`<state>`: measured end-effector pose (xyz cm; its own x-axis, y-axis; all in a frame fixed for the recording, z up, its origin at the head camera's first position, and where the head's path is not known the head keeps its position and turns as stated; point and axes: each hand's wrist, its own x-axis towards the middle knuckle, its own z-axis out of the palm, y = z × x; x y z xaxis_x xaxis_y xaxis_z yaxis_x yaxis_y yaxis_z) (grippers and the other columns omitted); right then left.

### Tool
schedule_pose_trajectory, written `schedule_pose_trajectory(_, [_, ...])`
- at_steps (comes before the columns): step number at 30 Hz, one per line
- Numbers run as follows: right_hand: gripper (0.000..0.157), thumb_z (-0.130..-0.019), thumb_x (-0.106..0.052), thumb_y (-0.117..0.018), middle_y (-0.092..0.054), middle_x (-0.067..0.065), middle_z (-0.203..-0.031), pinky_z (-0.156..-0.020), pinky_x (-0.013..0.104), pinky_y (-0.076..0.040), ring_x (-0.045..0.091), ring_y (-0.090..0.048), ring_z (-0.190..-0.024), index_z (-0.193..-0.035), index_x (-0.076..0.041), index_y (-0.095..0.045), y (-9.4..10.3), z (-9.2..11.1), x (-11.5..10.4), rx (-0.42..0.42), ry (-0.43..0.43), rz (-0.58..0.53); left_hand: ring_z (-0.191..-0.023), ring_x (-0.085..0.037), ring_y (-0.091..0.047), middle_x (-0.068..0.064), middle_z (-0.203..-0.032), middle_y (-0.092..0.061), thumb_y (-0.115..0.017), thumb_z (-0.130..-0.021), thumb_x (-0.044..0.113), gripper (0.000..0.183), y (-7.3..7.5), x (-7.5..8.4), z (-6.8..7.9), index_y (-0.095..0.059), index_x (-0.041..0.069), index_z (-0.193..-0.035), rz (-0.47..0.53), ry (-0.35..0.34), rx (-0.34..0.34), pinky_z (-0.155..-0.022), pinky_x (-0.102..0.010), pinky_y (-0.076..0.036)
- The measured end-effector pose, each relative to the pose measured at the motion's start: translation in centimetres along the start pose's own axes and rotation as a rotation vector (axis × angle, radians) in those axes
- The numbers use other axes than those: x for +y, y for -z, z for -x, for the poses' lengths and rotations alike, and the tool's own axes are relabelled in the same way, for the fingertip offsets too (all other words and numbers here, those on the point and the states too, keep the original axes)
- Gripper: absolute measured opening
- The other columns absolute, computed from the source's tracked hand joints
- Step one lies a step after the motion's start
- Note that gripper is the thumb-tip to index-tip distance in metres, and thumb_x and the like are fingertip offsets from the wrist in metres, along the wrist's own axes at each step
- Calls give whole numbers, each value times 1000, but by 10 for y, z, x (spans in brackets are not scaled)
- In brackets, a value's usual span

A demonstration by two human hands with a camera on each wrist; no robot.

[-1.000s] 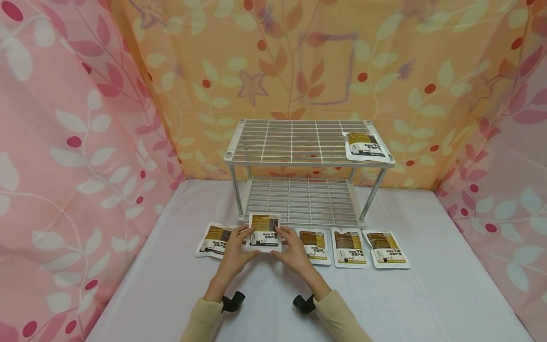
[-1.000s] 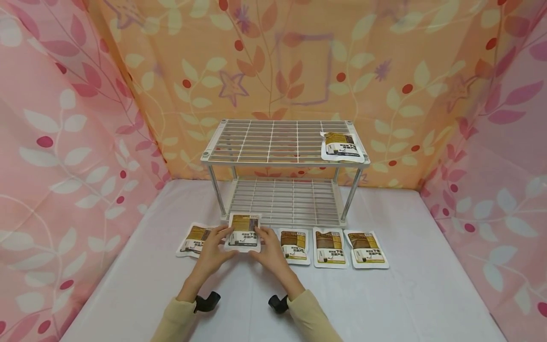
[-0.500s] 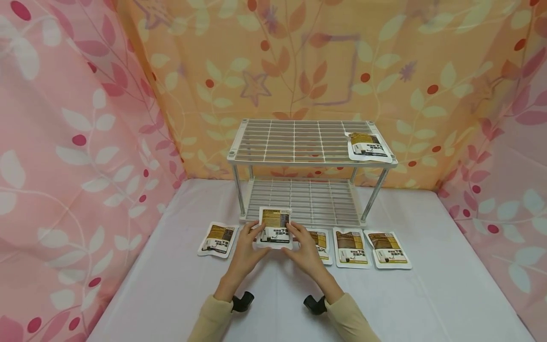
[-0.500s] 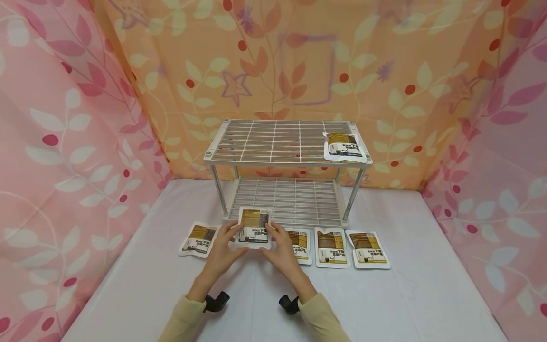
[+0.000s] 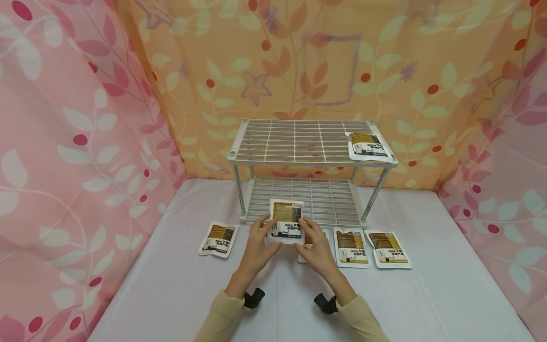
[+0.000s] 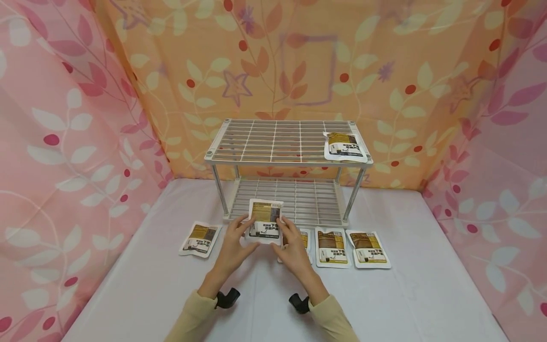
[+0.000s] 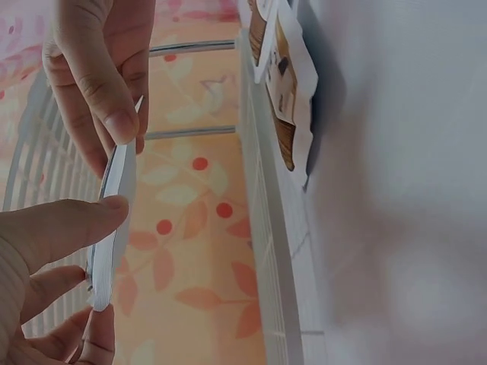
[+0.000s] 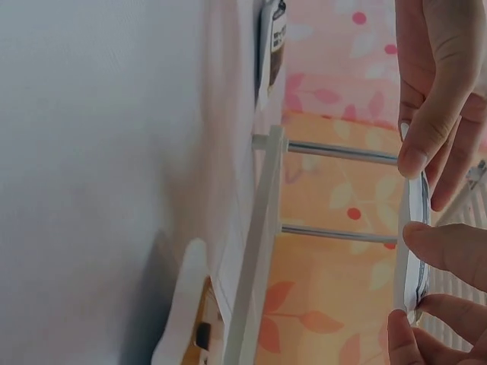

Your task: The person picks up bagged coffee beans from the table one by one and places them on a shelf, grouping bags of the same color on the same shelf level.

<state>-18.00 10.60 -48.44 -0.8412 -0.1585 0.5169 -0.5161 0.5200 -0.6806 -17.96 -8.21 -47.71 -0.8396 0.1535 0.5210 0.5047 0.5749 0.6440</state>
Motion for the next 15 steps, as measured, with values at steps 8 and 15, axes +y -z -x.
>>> schedule_pose_trajectory(8, [68,-70,-3,-79,-44,19,-138,-87,51,-48,37,-45,-122,-131,-1,-51,15,-3,-6,34,40,40,-99,-20,-47,-14,-137,-43,-81,-67,4,68,-4,10,-9,-54,7,-130,-15,-79,31,-74,-32,-48])
schedule_pose_trajectory(15, [70,-69,0,-79,-43,17,-140,-85,49,-50,32,-49,-118,-133,-2,-49,29,-8,-9,70,81,58,-104,-20,-46,-12,-141,-40,-80,-70,5,69,-7,19,-19,-51,9,-133,-21,-141,42,-79,-35,-49])
